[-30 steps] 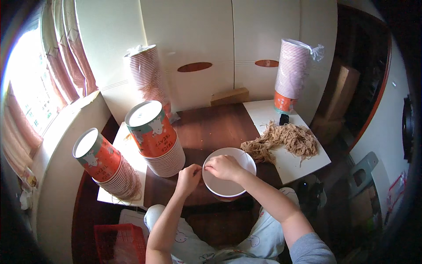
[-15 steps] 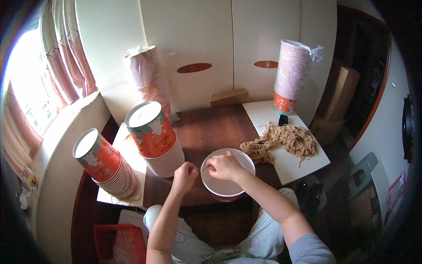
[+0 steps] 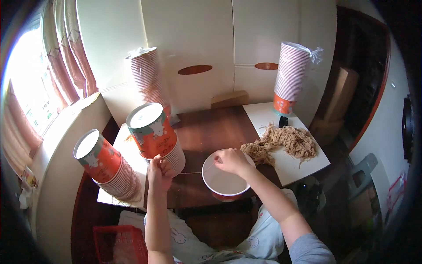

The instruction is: Thread handles onto paper containers by inserting string through pre-cut holes.

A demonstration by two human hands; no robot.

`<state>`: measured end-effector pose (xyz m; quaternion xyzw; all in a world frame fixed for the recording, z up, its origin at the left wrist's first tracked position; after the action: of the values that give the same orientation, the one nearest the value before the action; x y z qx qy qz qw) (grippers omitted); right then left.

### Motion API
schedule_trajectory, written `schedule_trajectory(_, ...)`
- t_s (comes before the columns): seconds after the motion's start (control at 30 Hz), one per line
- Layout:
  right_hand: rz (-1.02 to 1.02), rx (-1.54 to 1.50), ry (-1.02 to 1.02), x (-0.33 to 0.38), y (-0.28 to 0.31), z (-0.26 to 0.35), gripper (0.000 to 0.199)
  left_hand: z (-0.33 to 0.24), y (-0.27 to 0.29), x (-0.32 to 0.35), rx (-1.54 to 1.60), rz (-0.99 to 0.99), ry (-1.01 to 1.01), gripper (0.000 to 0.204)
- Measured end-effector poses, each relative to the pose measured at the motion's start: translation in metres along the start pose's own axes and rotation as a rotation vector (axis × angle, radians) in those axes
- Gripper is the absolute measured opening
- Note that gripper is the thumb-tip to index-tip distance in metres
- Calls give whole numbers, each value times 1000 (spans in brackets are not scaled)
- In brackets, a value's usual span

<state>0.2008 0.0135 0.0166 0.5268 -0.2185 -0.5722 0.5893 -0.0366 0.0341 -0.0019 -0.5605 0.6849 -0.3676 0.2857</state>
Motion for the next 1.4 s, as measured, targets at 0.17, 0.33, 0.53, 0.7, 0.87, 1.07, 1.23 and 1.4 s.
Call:
schedule_trajectory(0.17, 203, -124, 124, 0, 13, 11, 20, 9, -13, 6, -372, -70, -89, 4)
schedule_trajectory(0.33, 184, -481, 73, -4, 21, 24, 21, 40, -29, 5, -738, 40, -84, 11)
schedule_trajectory(0.53, 40, -660, 152, -12, 9, 33, 19, 62, -28, -2, -850, 130, -73, 15)
schedule_trajectory(0.7, -90, -638, 51, -17, -1, 29, 19, 65, -29, 3, -634, 233, 142, 17)
schedule_trajectory(0.87, -169, -473, 20, -18, -5, 21, 15, 60, -38, 9, -749, 205, 91, 16)
schedule_trajectory(1.07, -214, -347, 143, -6, 10, 33, 9, 53, -30, 7, -576, 198, 106, 15)
schedule_trajectory(1.23, -146, -321, 153, -4, 0, 31, 12, 56, -29, 6, -592, 218, 100, 14)
schedule_trajectory(1.4, -217, -442, 84, -6, 7, 30, 13, 51, -35, 7, -628, 182, 56, 9)
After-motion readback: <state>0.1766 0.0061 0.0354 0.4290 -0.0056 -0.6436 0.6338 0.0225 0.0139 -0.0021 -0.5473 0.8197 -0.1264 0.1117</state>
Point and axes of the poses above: each hand's wrist, its own x-axis away from the middle knuckle, its own y-axis out of the back of the hand, z = x × y, the point moved 3 cm from there along -x, towards the middle knuckle
